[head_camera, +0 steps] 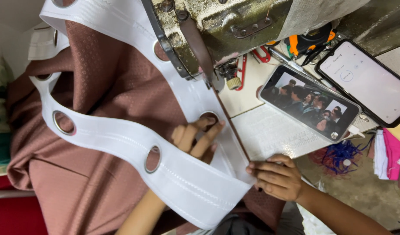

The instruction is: The person uses a sewing machine to stitch a white curtain header tape with metal grommets onto a piece of brown patterned fabric. They guide the materials through the machine, aligning the tape with the fabric edge, and periodically adjust the fabric to ensure a straight seam.

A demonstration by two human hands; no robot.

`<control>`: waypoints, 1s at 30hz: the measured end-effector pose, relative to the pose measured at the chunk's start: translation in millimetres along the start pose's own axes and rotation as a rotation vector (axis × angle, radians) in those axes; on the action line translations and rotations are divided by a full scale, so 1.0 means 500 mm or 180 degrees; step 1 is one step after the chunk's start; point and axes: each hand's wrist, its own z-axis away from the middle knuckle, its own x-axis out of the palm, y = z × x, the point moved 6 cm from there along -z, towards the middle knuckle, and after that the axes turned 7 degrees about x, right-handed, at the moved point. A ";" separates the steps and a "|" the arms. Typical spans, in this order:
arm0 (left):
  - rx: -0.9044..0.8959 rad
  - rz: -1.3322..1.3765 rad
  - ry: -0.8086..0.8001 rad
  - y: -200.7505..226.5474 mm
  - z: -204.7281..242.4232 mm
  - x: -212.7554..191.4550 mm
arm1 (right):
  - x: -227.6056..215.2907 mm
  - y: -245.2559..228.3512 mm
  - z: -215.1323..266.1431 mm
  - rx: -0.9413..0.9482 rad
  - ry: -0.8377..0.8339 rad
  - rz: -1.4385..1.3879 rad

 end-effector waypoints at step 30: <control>0.0061 0.0544 -0.0167 -0.054 -0.012 0.025 | -0.011 -0.014 -0.033 0.0335 0.0602 -0.0377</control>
